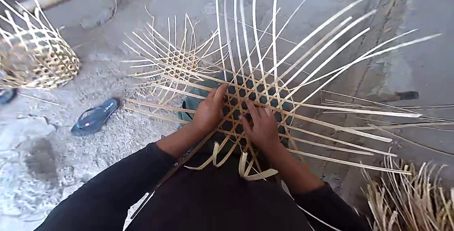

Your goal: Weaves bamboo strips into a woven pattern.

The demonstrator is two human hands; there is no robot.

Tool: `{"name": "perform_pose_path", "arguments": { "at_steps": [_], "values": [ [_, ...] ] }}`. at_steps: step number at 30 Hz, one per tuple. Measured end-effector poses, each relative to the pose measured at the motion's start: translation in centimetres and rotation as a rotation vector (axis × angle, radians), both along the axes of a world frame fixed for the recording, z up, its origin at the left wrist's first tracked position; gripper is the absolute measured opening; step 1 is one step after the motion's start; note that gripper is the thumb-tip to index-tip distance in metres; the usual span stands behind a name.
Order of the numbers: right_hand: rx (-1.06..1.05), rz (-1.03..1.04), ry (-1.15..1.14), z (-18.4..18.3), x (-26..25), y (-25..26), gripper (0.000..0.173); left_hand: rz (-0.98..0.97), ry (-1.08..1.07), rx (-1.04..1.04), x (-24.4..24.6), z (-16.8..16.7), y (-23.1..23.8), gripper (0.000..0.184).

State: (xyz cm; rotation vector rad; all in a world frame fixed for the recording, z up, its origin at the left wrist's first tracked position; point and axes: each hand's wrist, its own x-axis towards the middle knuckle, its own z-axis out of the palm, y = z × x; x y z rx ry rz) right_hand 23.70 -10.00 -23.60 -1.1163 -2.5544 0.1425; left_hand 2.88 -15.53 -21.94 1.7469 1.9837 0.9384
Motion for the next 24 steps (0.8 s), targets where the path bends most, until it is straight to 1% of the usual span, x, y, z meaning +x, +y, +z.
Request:
{"name": "perform_pose_path", "arguments": {
  "at_steps": [2, 4, 8, 10, 12, 13, 15, 18, 24],
  "values": [
    [-0.039, 0.012, -0.066, 0.7, 0.0, 0.1, 0.058, 0.010, -0.010, 0.011, 0.0, -0.2, 0.0, 0.048],
    [-0.099, 0.014, -0.068, 2.1, -0.1, 0.5, 0.056, 0.024, -0.047, -0.012, -0.1, 0.1, 0.1, 0.046],
    [-0.022, -0.029, 0.041, 4.4, -1.6, 1.4, 0.044, 0.075, -0.133, -0.053, -0.4, 0.2, 0.6, 0.039],
    [-0.039, -0.059, 0.044, 3.8, -2.9, 1.6, 0.045, 0.104, -0.145, -0.044, -0.2, 0.2, 0.7, 0.040],
    [-0.059, -0.091, 0.027, 1.8, -3.7, 1.4, 0.048, 0.143, -0.163, -0.020, -0.1, 0.1, 1.0, 0.041],
    [-0.022, -0.092, 0.030, 0.6, -3.8, 1.3, 0.048, 0.161, -0.163, 0.002, -0.2, -0.2, 1.1, 0.042],
    [0.040, -0.095, 0.054, -0.6, -3.8, 1.3, 0.045, 0.195, -0.172, 0.031, -0.1, -0.6, 1.6, 0.041],
    [0.075, -0.101, 0.047, -1.1, -3.7, 1.3, 0.045, 0.236, -0.193, 0.050, -0.2, -0.8, 2.0, 0.040],
    [0.098, -0.126, 0.009, -1.6, -3.7, 1.4, 0.047, 0.267, -0.308, 0.000, -0.8, -1.0, 2.7, 0.037]
  ]
}}
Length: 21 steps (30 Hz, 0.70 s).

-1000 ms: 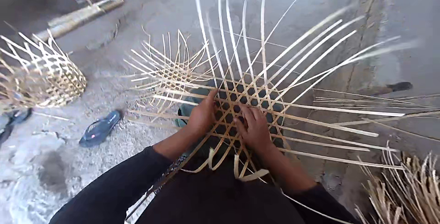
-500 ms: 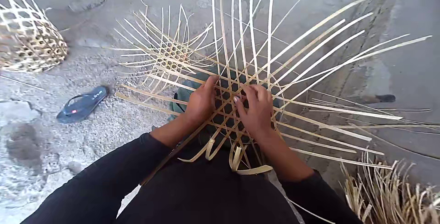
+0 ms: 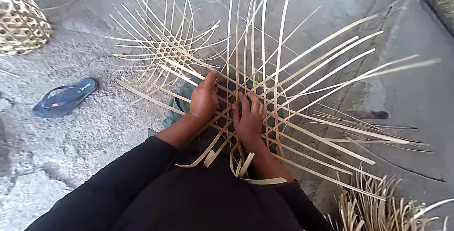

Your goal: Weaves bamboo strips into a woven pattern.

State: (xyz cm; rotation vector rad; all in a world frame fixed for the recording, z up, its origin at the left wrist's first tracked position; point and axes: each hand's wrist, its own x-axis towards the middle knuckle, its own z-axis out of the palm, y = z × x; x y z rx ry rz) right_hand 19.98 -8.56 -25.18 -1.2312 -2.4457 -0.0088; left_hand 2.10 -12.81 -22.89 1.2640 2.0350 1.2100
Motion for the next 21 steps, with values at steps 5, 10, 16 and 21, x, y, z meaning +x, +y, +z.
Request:
{"name": "perform_pose_path", "arguments": {
  "at_steps": [5, 10, 16, 21],
  "values": [
    [-0.082, 0.061, -0.004, 1.5, 0.4, 0.5, 0.048, 0.000, 0.042, 0.096, 0.3, -0.4, -0.8, 0.037],
    [-0.275, 0.233, -0.012, 7.0, 0.4, 3.3, 0.039, -0.044, 0.142, 0.207, 0.6, -0.4, -1.7, 0.040],
    [-0.514, 0.238, 0.024, 7.0, -2.6, 4.1, 0.033, -0.078, 0.182, 0.274, 0.9, -1.4, -1.5, 0.041],
    [-0.408, 0.154, 0.116, 4.6, -3.8, 3.4, 0.031, -0.090, 0.177, 0.284, 0.7, -2.2, -1.3, 0.041]
  ]
}}
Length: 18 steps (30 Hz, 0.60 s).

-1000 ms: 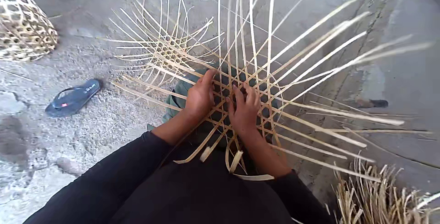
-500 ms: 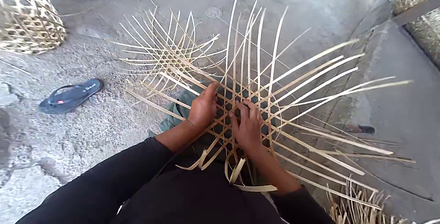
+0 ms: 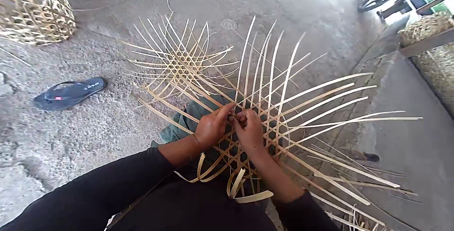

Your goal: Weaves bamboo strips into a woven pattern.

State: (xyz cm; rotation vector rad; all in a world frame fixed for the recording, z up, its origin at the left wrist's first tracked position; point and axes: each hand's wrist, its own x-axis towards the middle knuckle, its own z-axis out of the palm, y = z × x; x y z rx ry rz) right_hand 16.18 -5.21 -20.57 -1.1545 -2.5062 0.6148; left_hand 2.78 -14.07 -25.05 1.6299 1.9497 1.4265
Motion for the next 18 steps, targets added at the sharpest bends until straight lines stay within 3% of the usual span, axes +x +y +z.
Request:
{"name": "perform_pose_path", "arguments": {
  "at_steps": [6, 11, 14, 16, 18],
  "values": [
    [-0.034, -0.027, 0.045, -0.4, 0.1, 0.3, 0.021, -0.068, -0.066, -0.044, -0.4, -0.1, 0.5, 0.040],
    [-0.336, 0.028, -0.275, 6.2, -1.8, 3.5, 0.028, -0.036, -0.078, -0.026, -0.3, 0.1, 0.2, 0.037],
    [-0.291, 0.134, 0.076, 7.7, -4.3, 6.8, 0.021, -0.008, -0.092, 0.014, -0.1, 0.2, -0.2, 0.036],
    [-0.313, 0.321, 0.235, 7.3, -6.9, 8.9, 0.041, -0.007, -0.072, 0.038, 0.0, 0.4, -0.3, 0.037],
    [-0.456, 0.509, 0.130, 6.9, -9.5, 9.6, 0.066, -0.008, -0.034, 0.043, 0.0, 0.4, -0.3, 0.038]
  ]
}}
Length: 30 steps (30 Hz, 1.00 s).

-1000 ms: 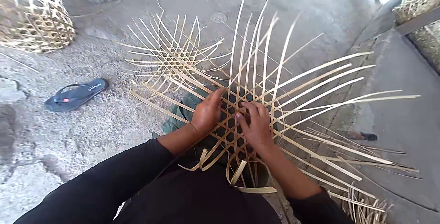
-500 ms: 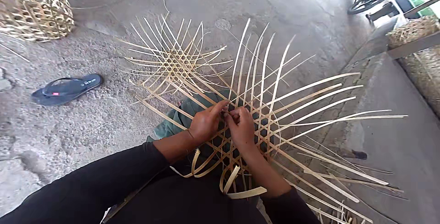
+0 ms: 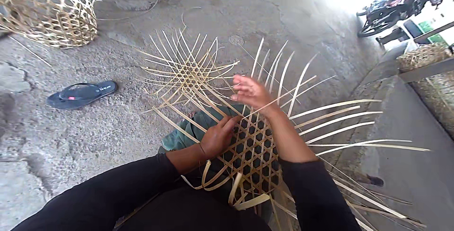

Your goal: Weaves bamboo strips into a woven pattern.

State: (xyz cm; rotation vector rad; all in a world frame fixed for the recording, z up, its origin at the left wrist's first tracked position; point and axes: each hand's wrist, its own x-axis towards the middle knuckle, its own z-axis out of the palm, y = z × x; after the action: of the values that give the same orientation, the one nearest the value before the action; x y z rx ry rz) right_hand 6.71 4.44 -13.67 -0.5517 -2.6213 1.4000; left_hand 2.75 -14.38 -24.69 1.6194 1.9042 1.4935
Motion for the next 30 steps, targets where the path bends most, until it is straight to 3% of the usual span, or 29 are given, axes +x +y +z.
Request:
{"name": "perform_pose_path", "arguments": {
  "at_steps": [3, 5, 7, 8, 11, 13, 15, 17, 20, 23, 26, 30],
  "values": [
    [-0.231, 0.275, -0.383, 0.0, -2.1, -0.9, 0.074, 0.029, 0.055, 0.027, 0.1, -0.3, 0.2, 0.036],
    [-0.253, 0.338, -0.511, 0.1, -2.3, -1.4, 0.053, 0.042, 0.070, 0.042, 0.1, -0.4, 0.2, 0.034],
    [-0.255, 0.302, -0.379, -0.2, -1.3, -1.7, 0.020, 0.035, 0.063, 0.069, 0.0, -0.6, 0.2, 0.035],
    [-0.272, 0.226, -0.237, -1.0, -0.4, -1.8, 0.016, 0.028, 0.047, 0.080, 0.0, -0.7, 0.2, 0.035],
    [-0.479, -0.048, 0.255, -4.5, 2.2, -1.8, 0.035, -0.015, -0.138, -0.027, -0.4, -0.5, 0.3, 0.037],
    [-0.498, -0.113, 0.437, -5.3, 3.3, -2.1, 0.038, -0.049, -0.303, -0.166, -0.9, 0.0, 0.7, 0.038],
    [-0.274, -0.038, 0.459, -4.3, 4.1, -2.4, 0.046, -0.063, -0.359, -0.221, -1.1, 0.3, 0.9, 0.039],
    [0.078, 0.051, 0.455, -1.5, 4.5, -2.8, 0.057, -0.083, -0.396, -0.199, -1.2, 0.0, 0.8, 0.041],
    [0.767, -0.040, 0.403, 4.1, 4.5, -1.8, 0.033, -0.084, -0.368, -0.087, -1.2, -0.6, 0.6, 0.046],
    [1.237, -0.022, 0.101, 8.5, 4.6, 0.3, 0.033, -0.028, -0.318, -0.071, -0.9, -0.5, 0.6, 0.044],
    [1.267, 0.124, -0.088, 11.6, 6.8, -0.7, 0.022, 0.045, -0.303, -0.143, -0.6, 0.0, 0.7, 0.039],
    [1.166, 0.142, -0.253, 11.2, 9.5, -1.5, 0.016, 0.076, -0.360, -0.259, -0.4, 1.3, 0.8, 0.035]
  ]
}}
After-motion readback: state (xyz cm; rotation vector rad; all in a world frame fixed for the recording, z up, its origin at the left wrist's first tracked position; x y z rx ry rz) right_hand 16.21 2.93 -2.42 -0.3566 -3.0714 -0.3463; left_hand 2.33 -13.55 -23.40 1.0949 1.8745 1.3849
